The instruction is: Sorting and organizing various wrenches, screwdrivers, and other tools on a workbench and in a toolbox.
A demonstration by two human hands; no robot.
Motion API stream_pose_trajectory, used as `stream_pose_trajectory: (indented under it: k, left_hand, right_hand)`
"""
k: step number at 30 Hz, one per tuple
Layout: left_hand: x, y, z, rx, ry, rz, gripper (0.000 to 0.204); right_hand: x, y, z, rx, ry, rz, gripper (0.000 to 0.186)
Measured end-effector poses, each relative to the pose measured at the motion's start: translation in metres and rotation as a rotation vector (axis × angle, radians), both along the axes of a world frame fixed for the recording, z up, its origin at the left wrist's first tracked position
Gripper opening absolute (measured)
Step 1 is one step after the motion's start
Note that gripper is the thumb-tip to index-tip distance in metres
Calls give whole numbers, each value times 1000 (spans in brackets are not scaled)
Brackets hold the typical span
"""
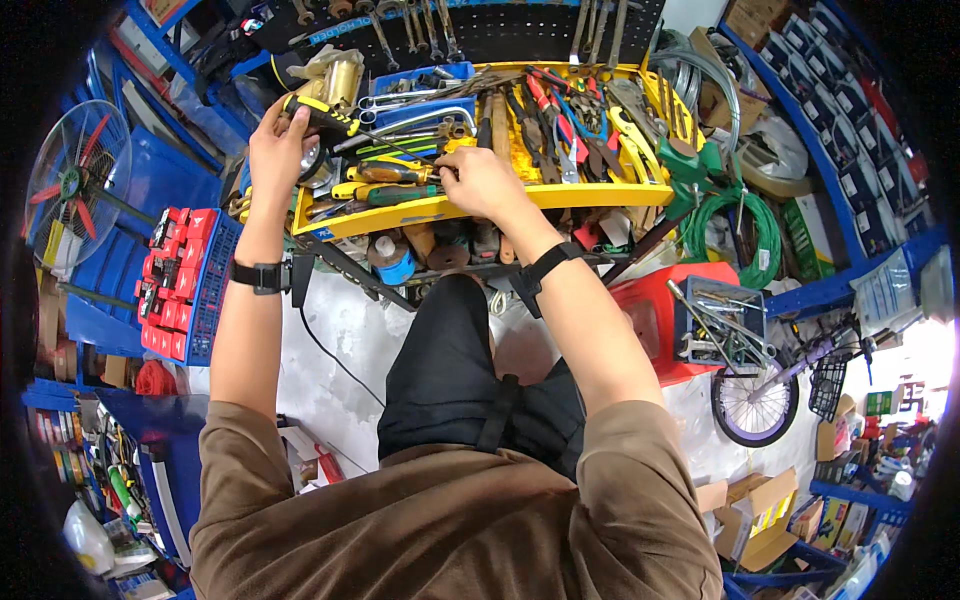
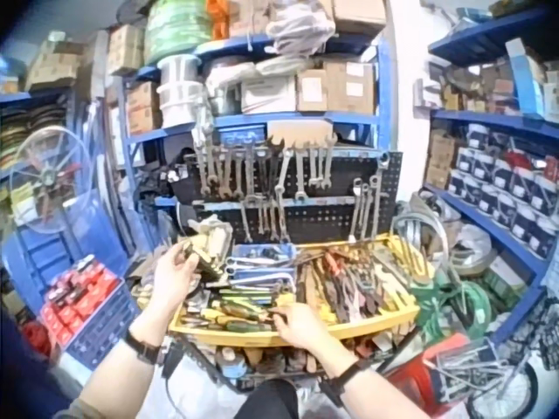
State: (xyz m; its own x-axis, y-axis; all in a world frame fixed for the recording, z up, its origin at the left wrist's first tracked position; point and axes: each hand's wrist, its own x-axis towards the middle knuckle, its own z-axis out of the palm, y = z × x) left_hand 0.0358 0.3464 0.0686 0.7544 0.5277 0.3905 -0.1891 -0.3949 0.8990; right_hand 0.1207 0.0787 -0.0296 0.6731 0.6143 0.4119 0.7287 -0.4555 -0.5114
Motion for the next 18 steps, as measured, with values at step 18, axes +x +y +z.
stream_pose_trajectory:
  k: [18]
  left_hand:
    - [-99, -4, -4, -97, -304, 188, 41]
  right_hand:
    - [-3, -5, 2, 69, 33, 105, 25]
